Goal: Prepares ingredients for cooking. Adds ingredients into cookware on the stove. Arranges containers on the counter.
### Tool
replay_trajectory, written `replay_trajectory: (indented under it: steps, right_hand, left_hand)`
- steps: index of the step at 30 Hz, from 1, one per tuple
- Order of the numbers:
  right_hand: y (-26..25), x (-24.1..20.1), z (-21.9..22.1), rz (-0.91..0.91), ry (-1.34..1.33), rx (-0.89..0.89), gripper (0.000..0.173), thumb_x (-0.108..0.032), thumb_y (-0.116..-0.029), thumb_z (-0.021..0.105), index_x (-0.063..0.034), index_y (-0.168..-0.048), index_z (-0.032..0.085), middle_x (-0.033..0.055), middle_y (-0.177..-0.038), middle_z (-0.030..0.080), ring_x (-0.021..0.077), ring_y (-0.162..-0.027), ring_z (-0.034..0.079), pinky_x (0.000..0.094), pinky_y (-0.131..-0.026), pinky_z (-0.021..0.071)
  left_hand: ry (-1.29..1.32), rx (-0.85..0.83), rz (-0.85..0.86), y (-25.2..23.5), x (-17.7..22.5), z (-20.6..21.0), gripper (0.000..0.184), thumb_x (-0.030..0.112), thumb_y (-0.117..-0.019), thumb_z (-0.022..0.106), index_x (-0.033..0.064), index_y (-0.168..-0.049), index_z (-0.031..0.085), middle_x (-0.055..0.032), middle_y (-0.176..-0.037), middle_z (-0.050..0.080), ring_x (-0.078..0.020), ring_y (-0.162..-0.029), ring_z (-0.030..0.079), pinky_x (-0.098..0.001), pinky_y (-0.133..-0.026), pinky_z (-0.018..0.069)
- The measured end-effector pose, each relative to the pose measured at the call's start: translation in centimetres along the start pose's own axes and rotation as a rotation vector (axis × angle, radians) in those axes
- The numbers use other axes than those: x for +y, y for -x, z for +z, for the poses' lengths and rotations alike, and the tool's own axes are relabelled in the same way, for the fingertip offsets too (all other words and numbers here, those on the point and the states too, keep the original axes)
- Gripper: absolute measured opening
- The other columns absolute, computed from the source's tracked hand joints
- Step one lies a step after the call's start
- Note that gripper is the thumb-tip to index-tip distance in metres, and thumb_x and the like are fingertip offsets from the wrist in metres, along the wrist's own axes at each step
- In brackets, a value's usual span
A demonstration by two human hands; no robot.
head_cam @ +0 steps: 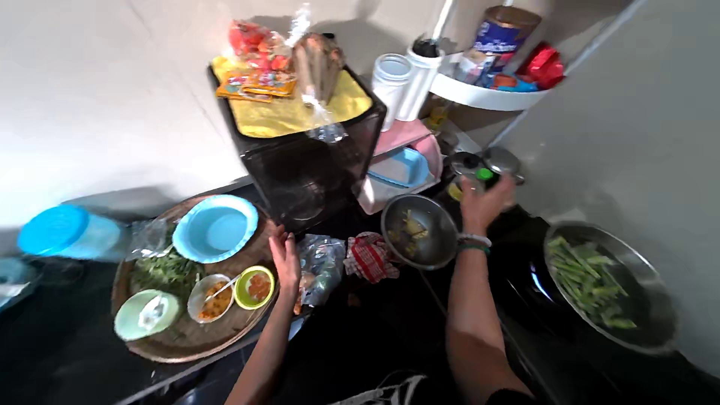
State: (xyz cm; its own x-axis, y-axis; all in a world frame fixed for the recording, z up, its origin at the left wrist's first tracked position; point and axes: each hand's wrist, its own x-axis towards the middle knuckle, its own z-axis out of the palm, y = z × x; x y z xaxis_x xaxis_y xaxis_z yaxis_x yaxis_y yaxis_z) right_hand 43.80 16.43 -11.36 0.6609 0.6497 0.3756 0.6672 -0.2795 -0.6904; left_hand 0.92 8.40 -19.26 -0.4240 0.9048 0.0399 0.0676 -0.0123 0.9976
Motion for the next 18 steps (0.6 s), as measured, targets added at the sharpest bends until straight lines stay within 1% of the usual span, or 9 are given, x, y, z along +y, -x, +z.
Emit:
replay_trajectory:
  steps: [2, 5, 7, 10, 12, 13, 15, 16, 18]
  right_hand:
    - [2.3, -4.3, 0.1, -0.06, -0.101, 0.046, 0.072, -0.046, -0.0945, 0.068, -0.0006, -0.147, 0.048, 0.0271, -0.148, 0.049, 0.0415, -0.139, 0.045, 0.0536, -0.117, 0.0344]
    - [9.2, -10.6, 2.5, -0.379, -0.309, -0.228, 0.038, -0.029, -0.1033, 0.058, 0.0019, -0.125, 0.064, 0.0224, -0.122, 0.065, 0.0314, -0.114, 0.064, 0.0471, -0.098, 0.0542]
    - [14.0, -13.7, 4.7, -0.552, -0.36, -0.409, 0.033, -0.027, -0.1022, 0.061, -0.0012, -0.12, 0.07, 0.0181, -0.121, 0.068, 0.0292, -0.116, 0.065, 0.0486, -0.101, 0.054]
    - [19.2, -16.8, 6.9, -0.601, -0.4, -0.594, 0.033, -0.033, -0.1009, 0.063, -0.0068, -0.118, 0.073, 0.0123, -0.118, 0.07, 0.0255, -0.114, 0.066, 0.0468, -0.101, 0.0541]
    - [22.0, -18.2, 7.3, -0.556, -0.442, -0.598, 0.051, -0.044, -0.0931, 0.071, -0.0068, -0.128, 0.067, 0.0154, -0.129, 0.065, 0.0298, -0.122, 0.061, 0.0492, -0.104, 0.051]
    - [23.3, -18.7, 7.4, -0.525, -0.464, -0.564, 0.072, -0.05, -0.0849, 0.077, -0.0055, -0.138, 0.059, 0.0187, -0.142, 0.056, 0.0345, -0.133, 0.052, 0.0529, -0.111, 0.0452]
    - [25.4, -19.7, 7.4, -0.49, -0.479, -0.488, 0.116, -0.061, -0.0688, 0.086, -0.0021, -0.155, 0.037, 0.0246, -0.163, 0.03, 0.0415, -0.15, 0.031, 0.0574, -0.12, 0.0331]
    - [26.1, -20.1, 7.5, -0.473, -0.474, -0.462, 0.128, -0.064, -0.0648, 0.087, -0.0011, -0.159, 0.028, 0.0259, -0.166, 0.021, 0.0421, -0.153, 0.025, 0.0572, -0.122, 0.0304]
    - [27.0, -20.0, 7.8, -0.455, -0.473, -0.406, 0.13, -0.059, -0.0668, 0.087, 0.0009, -0.16, 0.021, 0.0276, -0.167, 0.016, 0.0415, -0.154, 0.023, 0.0557, -0.123, 0.0297]
  left_hand:
    - [-0.016, 0.02, 0.026, 0.0, -0.1, 0.1, 0.046, 0.014, -0.1026, 0.048, -0.0091, -0.142, 0.045, -0.0264, -0.139, 0.054, -0.0274, -0.126, 0.057, -0.0394, -0.107, 0.0477]
    - [-0.098, 0.051, 0.088, 0.0, 0.6, 0.6, 0.047, 0.016, -0.1008, 0.051, -0.0009, -0.145, 0.049, -0.0217, -0.13, 0.059, -0.0257, -0.112, 0.062, -0.039, -0.093, 0.0543]
    - [-0.097, 0.051, 0.112, 0.0, 1.5, 1.1, 0.055, 0.016, -0.0995, 0.054, 0.004, -0.152, 0.043, -0.0205, -0.13, 0.058, -0.0238, -0.105, 0.064, -0.0368, -0.085, 0.0574]
    - [-0.065, 0.044, 0.108, -0.5, 2.2, 1.9, 0.061, 0.015, -0.0966, 0.057, 0.0032, -0.153, 0.04, -0.0193, -0.127, 0.058, -0.0206, -0.097, 0.064, -0.0334, -0.078, 0.0576]
    - [-0.054, 0.053, 0.125, -0.3, 2.2, 1.9, 0.058, 0.014, -0.0948, 0.056, 0.0002, -0.15, 0.043, -0.0199, -0.125, 0.057, -0.0207, -0.096, 0.063, -0.0328, -0.077, 0.0566]
    - [-0.058, 0.061, 0.149, 0.2, 2.0, 1.7, 0.056, 0.017, -0.0946, 0.056, -0.0007, -0.146, 0.047, -0.0201, -0.125, 0.056, -0.0208, -0.098, 0.062, -0.0326, -0.08, 0.0563]
    - [-0.051, 0.03, 0.203, 2.0, 1.9, 1.1, 0.054, 0.024, -0.0951, 0.056, -0.0038, -0.141, 0.052, -0.0222, -0.134, 0.055, -0.0244, -0.118, 0.058, -0.0368, -0.098, 0.0523]
    - [-0.053, 0.003, 0.224, 3.1, 2.0, 0.6, 0.054, 0.025, -0.0937, 0.058, -0.005, -0.138, 0.054, -0.0228, -0.137, 0.055, -0.0255, -0.124, 0.056, -0.0383, -0.104, 0.0496]
    - [-0.096, -0.047, 0.254, 5.2, 1.9, -0.5, 0.046, 0.022, -0.0942, 0.058, -0.0051, -0.131, 0.061, -0.0224, -0.135, 0.055, -0.0242, -0.124, 0.056, -0.0358, -0.103, 0.0512]
